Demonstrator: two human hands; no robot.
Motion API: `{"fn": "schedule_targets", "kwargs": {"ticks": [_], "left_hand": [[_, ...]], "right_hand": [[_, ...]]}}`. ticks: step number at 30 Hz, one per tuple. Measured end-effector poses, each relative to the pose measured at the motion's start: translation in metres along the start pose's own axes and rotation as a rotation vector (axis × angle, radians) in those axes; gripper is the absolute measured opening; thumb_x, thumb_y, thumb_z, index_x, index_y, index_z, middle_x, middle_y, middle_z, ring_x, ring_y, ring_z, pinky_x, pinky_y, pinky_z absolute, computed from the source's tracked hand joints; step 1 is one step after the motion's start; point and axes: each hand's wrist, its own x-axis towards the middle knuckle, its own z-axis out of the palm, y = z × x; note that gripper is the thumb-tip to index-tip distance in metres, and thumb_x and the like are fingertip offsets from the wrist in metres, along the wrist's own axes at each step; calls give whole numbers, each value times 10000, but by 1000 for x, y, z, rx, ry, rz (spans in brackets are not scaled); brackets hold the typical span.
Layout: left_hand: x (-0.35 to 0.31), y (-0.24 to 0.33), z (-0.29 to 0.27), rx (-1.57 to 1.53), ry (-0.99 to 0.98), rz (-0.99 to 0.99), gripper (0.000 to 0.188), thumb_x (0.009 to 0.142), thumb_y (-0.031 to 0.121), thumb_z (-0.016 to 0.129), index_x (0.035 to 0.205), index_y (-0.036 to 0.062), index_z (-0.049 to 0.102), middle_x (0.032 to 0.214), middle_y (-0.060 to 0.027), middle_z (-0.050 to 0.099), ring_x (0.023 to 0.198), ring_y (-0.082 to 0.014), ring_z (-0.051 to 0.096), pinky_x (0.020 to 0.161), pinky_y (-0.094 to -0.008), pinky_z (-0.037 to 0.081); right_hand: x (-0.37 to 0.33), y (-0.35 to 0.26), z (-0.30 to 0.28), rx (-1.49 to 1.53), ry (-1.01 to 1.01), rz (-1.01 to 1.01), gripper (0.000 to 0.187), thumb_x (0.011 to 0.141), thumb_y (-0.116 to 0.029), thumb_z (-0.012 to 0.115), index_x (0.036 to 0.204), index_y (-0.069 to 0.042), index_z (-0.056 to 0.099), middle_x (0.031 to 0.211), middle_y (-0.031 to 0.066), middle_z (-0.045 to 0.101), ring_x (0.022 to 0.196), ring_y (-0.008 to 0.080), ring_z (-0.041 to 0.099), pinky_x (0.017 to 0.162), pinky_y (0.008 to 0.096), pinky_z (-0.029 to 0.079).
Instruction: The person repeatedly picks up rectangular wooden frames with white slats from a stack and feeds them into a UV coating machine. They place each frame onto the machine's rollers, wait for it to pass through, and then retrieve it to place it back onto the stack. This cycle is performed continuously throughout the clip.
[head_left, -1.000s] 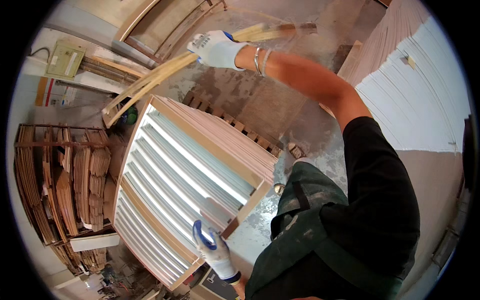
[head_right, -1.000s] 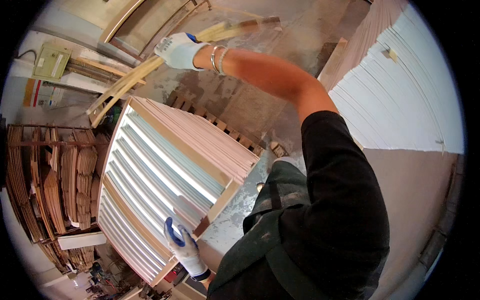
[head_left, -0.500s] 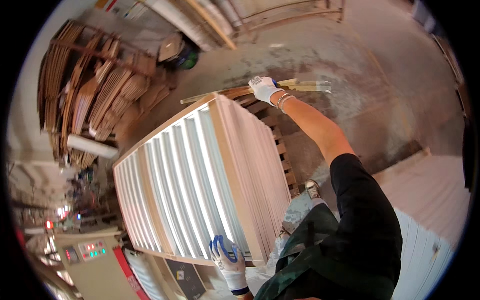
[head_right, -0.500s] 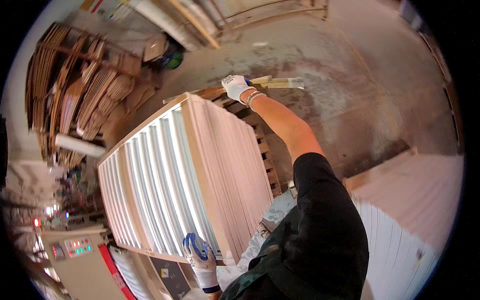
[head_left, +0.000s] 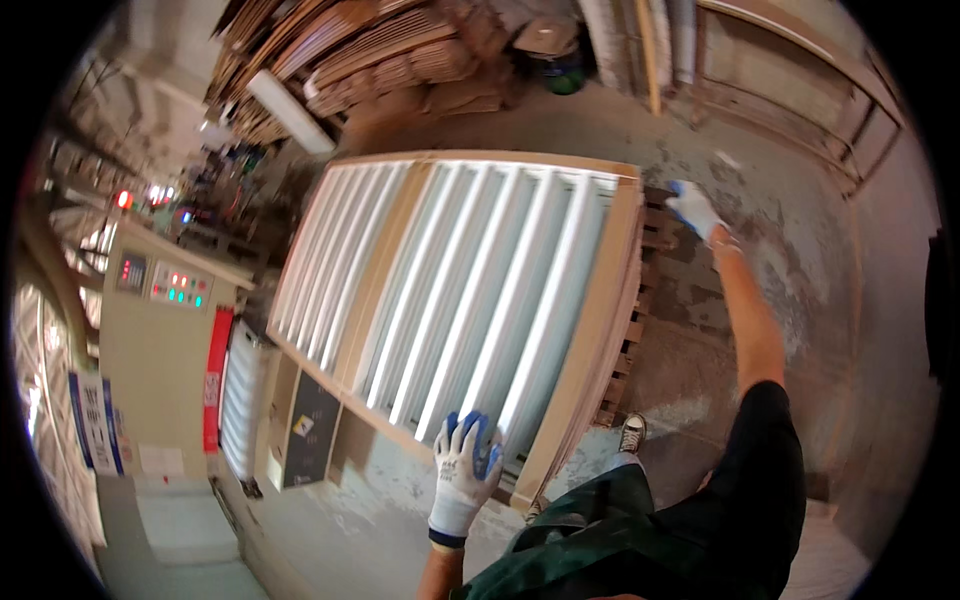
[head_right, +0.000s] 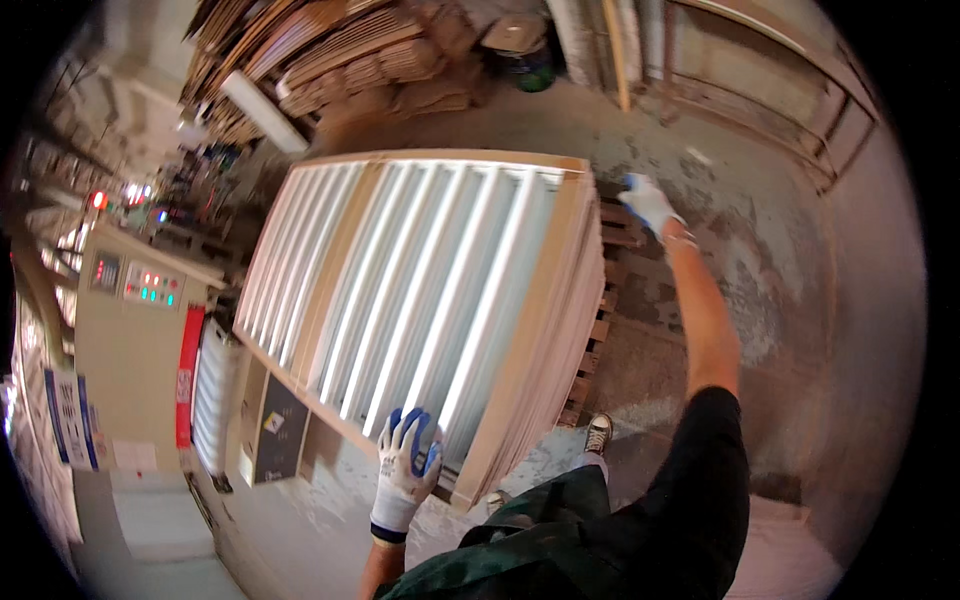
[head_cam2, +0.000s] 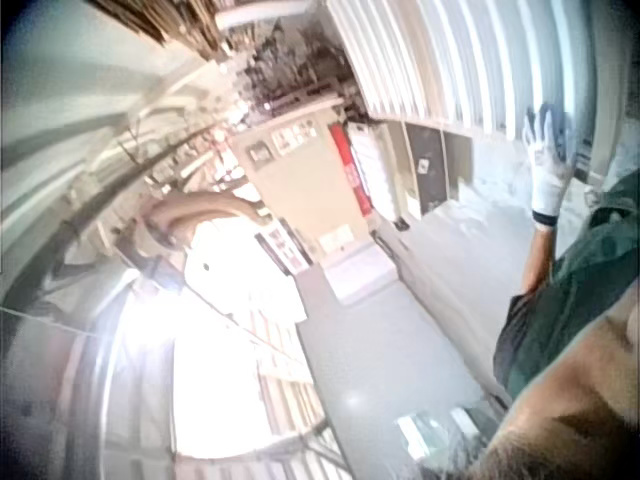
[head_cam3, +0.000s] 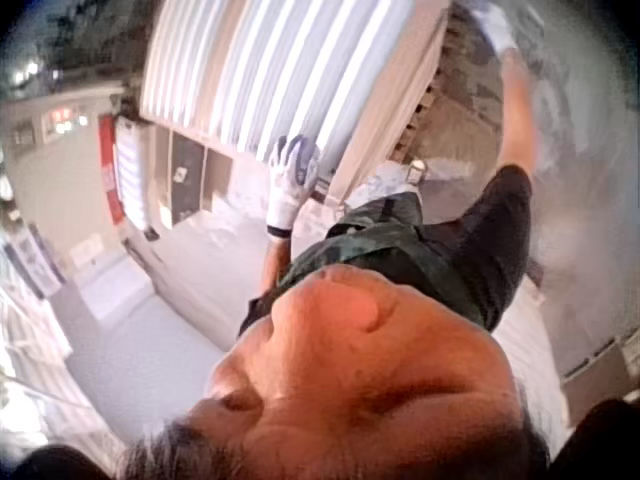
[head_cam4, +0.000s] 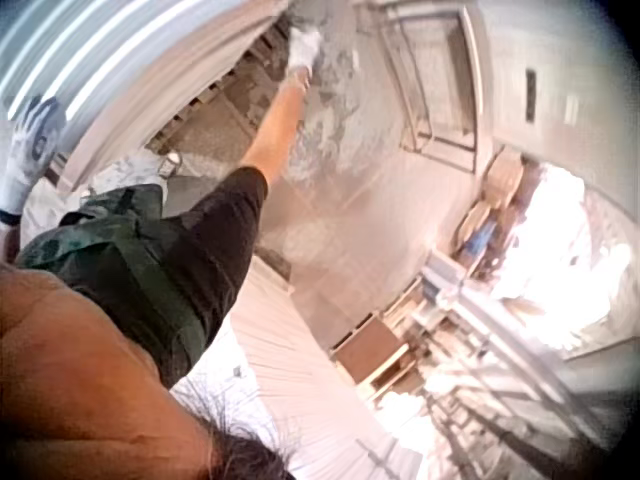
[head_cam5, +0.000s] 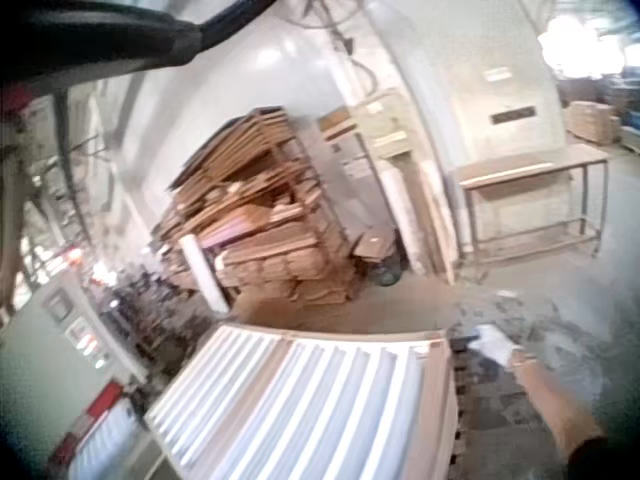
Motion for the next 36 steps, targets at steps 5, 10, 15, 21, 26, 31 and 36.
{"fn": "schedule_targets", "kwargs": {"ticks": [5, 10, 15, 21, 26, 31, 36], "left_hand": [[-34, -40, -38, -100, 95, 27, 553, 884, 193, 705, 1395, 33, 567, 1464, -186, 527, 1412, -432, 419, 1186, -548, 319], [-102, -135, -74, -165, 221, -28, 515, 884, 159, 712, 1370, 41, 590, 1437, -177, 552, 1387, -407, 455, 1162, -509, 361], [-193, -285, -95, -301, 290, -134, 509, 880, 147, 707, 1356, 20, 578, 1381, -220, 565, 1319, -418, 500, 1135, -491, 395], [-255, -389, -129, -422, 388, -316, 405, 904, 147, 701, 1285, 27, 637, 1294, -207, 630, 1233, -394, 575, 1078, -463, 449], [-284, -446, -128, -508, 398, -361, 366, 939, 149, 672, 1283, 29, 641, 1283, -214, 624, 1205, -386, 587, 1060, -446, 459], [-268, -515, -139, -578, 345, -410, 335, 978, 163, 648, 1287, 36, 641, 1281, -190, 648, 1214, -369, 604, 1047, -429, 473], [-179, -613, -193, -412, 374, -359, 361, 995, 197, 647, 1314, 30, 620, 1296, -192, 640, 1212, -370, 609, 1036, -431, 482]], "right_hand": [[-42, -104, -37, 63, 182, -54, 522, 946, -240, 707, 1402, -32, 561, 1295, 154, 673, 1219, 252, 630, 1020, 373, 493], [-130, -308, -12, 345, 162, -340, 473, 951, -170, 712, 1378, -19, 577, 1294, 100, 663, 1196, 183, 629, 1027, 334, 496], [-295, -546, 120, 136, -74, -421, 488, 899, -222, 776, 1347, -110, 619, 1269, 111, 653, 1169, 215, 643, 1001, 352, 524], [-384, -677, 348, -806, -372, -764, 707, 831, -558, 758, 1319, -65, 619, 1241, 140, 611, 1227, 309, 547, 1028, 479, 452], [-380, -703, 447, -1164, -373, -567, 570, 816, -570, 768, 1153, -114, 720, 1185, 65, 634, 1183, 277, 557, 935, 477, 453], [-375, -704, 467, -1145, -391, -494, 554, 835, -559, 753, 1153, -106, 728, 1184, 87, 631, 1181, 275, 541, 950, 476, 424], [-380, -711, 463, -1107, -364, -446, 468, 891, -471, 684, 1147, -80, 707, 1166, 104, 622, 1145, 283, 526, 988, 490, 376]]}}
